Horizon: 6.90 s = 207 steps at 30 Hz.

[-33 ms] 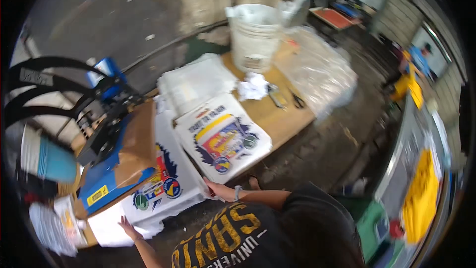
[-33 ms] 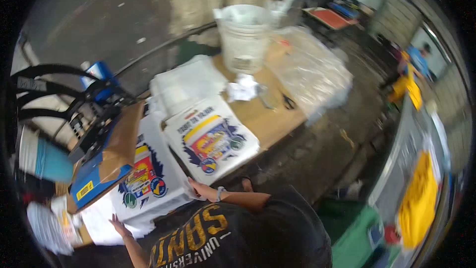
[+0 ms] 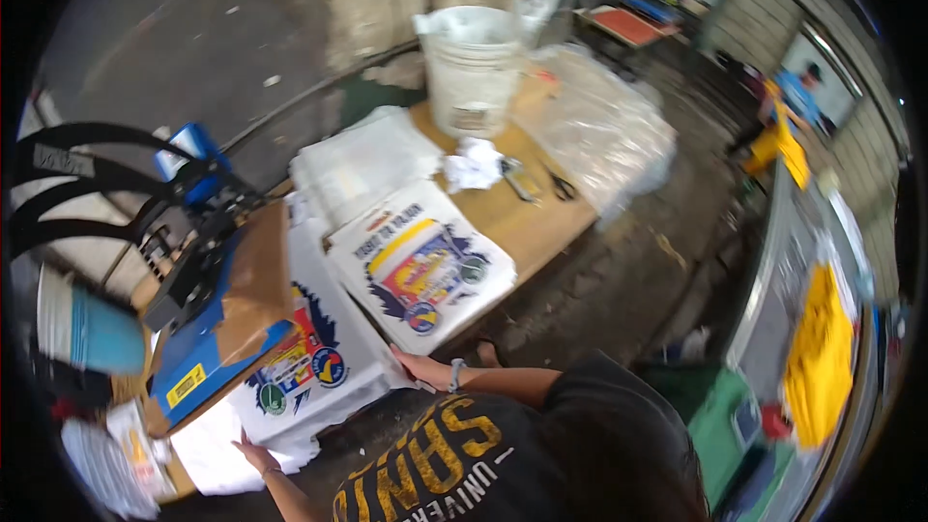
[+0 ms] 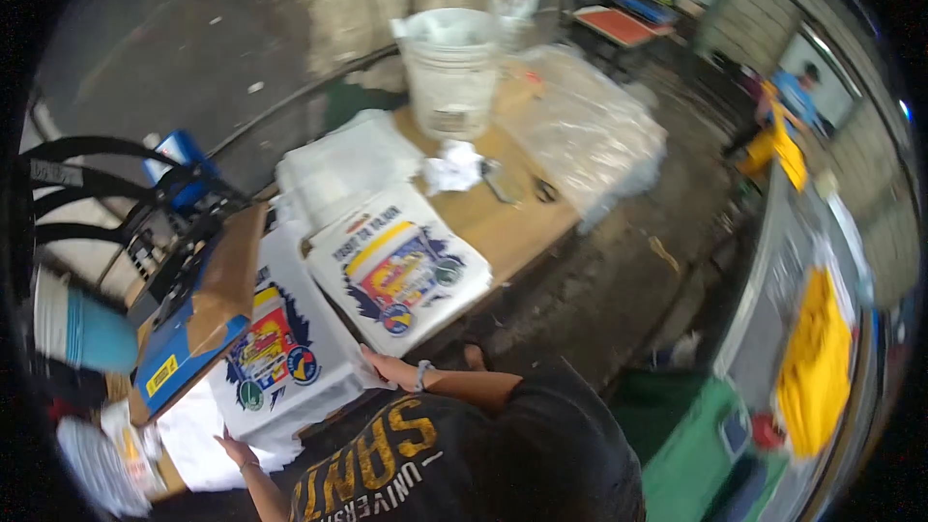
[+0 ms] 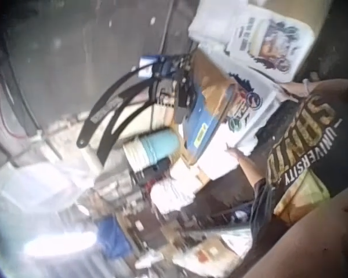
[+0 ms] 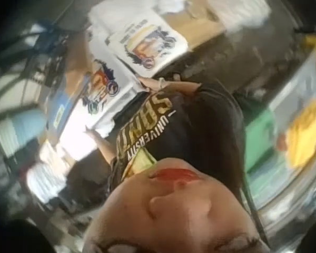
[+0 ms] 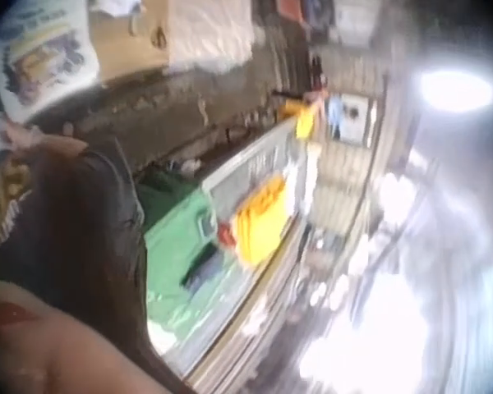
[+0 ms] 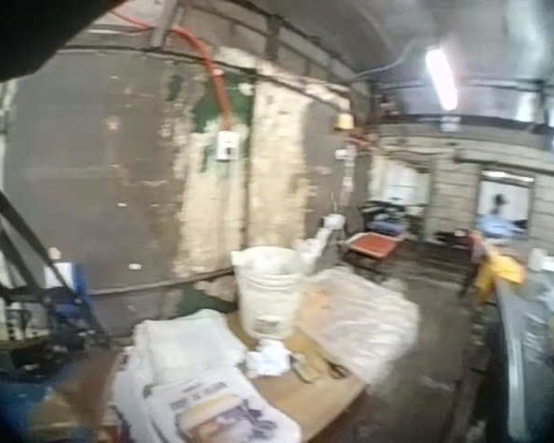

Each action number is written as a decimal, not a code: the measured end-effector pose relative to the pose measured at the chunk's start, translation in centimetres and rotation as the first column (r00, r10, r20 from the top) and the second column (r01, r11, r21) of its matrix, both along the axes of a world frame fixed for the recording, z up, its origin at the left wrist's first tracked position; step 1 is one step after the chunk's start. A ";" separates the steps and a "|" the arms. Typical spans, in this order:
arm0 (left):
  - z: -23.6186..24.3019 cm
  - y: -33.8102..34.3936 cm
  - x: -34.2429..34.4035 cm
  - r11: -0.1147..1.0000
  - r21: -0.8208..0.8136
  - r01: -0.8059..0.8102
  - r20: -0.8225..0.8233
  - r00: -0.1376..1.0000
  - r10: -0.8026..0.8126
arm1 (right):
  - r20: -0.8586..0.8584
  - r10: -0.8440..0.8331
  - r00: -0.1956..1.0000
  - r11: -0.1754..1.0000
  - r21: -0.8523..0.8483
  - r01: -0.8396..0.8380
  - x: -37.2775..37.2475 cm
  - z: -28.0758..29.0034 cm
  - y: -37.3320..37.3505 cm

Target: Using a heat press to print designs onto white t-shirts.

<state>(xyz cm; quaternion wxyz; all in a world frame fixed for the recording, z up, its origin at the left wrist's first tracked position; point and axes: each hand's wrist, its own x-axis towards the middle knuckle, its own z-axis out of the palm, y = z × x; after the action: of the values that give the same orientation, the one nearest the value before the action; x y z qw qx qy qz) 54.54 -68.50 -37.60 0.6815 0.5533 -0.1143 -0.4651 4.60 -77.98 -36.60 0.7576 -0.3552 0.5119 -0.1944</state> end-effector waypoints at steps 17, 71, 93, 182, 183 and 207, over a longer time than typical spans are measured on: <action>8.7 6.3 3.2 0.966 -0.121 0.229 0.188 0.961 -0.204 | 0.526 -0.273 0.805 0.777 -0.373 0.507 -1.8 13.2 2.9; 34.6 75.9 -58.8 -0.813 -0.462 -0.354 0.409 -0.899 0.159 | 0.598 0.396 -0.697 -0.106 -0.725 -0.681 46.6 33.9 91.0; 10.6 61.0 -54.9 -0.961 0.018 -0.278 0.503 -0.828 0.249 | 0.078 0.606 -0.792 -0.602 -0.605 -0.520 50.7 9.1 77.9; -11.6 -21.5 60.2 0.755 0.537 0.375 0.757 0.180 -0.628 | -0.279 -0.727 0.628 0.418 -0.904 0.083 58.4 0.2 -11.6; -11.9 -21.9 60.6 0.742 0.522 0.420 0.745 0.198 -0.636 | -0.274 -0.763 0.585 0.392 -0.916 0.082 58.5 1.5 -10.5; 10.1 -9.7 25.0 0.615 0.038 0.787 0.457 0.534 -0.711 | 0.322 -0.837 0.443 0.092 -0.714 0.694 18.0 8.5 11.9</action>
<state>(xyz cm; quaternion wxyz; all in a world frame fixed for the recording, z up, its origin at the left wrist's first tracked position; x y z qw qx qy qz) 79.51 -78.24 -27.46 0.4168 0.4760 -0.5275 -0.5670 22.56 -66.10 -28.07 0.2604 -0.3338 0.5414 -0.7264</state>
